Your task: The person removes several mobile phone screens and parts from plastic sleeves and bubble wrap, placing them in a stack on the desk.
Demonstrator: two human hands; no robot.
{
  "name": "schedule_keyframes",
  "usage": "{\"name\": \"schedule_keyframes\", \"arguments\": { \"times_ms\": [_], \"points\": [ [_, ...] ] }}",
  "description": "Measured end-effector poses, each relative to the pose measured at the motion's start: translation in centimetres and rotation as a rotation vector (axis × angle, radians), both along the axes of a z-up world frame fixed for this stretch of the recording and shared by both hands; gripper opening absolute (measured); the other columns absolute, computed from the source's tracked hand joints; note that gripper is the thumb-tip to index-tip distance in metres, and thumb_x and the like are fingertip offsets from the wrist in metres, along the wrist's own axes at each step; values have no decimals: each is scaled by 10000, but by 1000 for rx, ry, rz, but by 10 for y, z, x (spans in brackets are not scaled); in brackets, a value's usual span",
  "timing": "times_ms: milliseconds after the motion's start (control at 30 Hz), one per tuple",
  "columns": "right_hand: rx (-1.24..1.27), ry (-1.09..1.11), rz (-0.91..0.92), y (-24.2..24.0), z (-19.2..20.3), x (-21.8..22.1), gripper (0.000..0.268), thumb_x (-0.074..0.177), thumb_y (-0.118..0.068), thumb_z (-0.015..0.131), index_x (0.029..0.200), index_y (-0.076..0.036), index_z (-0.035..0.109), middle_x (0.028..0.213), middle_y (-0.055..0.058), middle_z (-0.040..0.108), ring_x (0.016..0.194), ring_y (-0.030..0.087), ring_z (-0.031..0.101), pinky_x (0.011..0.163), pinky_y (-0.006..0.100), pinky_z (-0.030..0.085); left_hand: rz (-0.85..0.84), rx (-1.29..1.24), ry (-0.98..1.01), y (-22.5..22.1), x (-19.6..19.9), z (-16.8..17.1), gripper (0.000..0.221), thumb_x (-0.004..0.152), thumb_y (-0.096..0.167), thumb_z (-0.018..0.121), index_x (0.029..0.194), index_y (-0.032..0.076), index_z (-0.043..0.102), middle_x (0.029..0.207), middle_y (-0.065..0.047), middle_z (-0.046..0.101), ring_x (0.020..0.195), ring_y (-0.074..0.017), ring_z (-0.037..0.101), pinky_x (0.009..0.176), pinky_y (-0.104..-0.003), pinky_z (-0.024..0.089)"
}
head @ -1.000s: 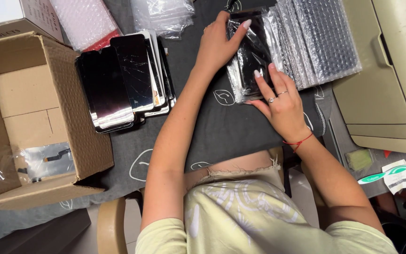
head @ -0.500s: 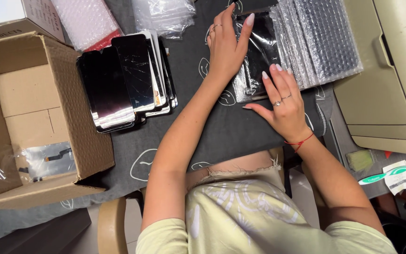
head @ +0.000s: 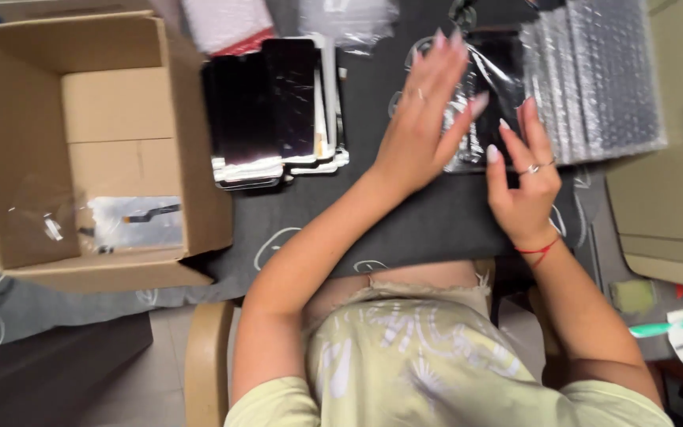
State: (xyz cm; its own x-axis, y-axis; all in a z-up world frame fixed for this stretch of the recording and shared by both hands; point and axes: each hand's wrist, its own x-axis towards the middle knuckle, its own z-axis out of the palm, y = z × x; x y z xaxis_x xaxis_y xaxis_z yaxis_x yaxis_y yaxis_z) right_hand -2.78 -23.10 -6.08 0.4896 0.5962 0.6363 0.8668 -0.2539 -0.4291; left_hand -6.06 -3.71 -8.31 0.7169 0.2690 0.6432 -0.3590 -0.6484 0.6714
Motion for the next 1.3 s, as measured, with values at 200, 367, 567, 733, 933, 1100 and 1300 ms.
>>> {"name": "schedule_keyframes", "arguments": {
  "times_ms": [200,367,567,733,933,1100,1300],
  "points": [
    [-153,52,86,70,27,44,246,1093,-27,663,1290,120,678,1536,284,515,1365,436,595,1167,486,461,-133,273,-194,42,-86,10,264,999,63,733,1209,-70,645,1181,-192,677,1166,-343,664,1169,-566,481],
    [-171,125,55,142,-12,121,182,1081,-164,768,1151,3,790,1066,144,768,941,237,714,842,340,541,-157,362,-244,61,-125,8,129,959,65,744,926,-45,684,875,-125,672,875,-267,687,1014,-440,596],
    [-309,296,-217,209,-59,181,395,961,-539,879,887,-160,797,811,1,763,786,174,724,703,377,508,-22,327,-190,71,-126,2,370,979,119,717,678,71,509,612,-40,397,534,-216,420,542,-317,396],
    [-385,422,-468,227,-72,196,601,949,-717,874,713,-237,600,736,-49,678,720,225,674,696,440,497,12,380,-214,73,-123,5,459,973,163,731,640,107,421,602,-22,348,516,-188,390,488,-316,330],
    [-142,859,-308,238,-75,197,569,970,-484,933,697,-200,522,592,-11,607,495,30,536,423,220,329,-34,411,-222,73,-126,9,461,973,190,739,647,114,421,600,-19,374,512,-184,406,479,-318,306],
    [-147,992,-283,245,-51,179,402,913,-377,887,735,-206,569,656,-32,633,552,21,561,489,209,340,-23,432,-232,72,-124,5,476,972,203,746,637,120,417,593,-8,365,506,-171,381,480,-300,301],
    [-5,901,-85,251,-31,162,211,973,-197,791,812,-218,655,787,-92,677,709,-1,599,608,188,401,-10,437,-222,72,-123,3,484,973,204,747,638,122,408,594,-7,359,506,-172,380,475,-302,294]
  ]
}}
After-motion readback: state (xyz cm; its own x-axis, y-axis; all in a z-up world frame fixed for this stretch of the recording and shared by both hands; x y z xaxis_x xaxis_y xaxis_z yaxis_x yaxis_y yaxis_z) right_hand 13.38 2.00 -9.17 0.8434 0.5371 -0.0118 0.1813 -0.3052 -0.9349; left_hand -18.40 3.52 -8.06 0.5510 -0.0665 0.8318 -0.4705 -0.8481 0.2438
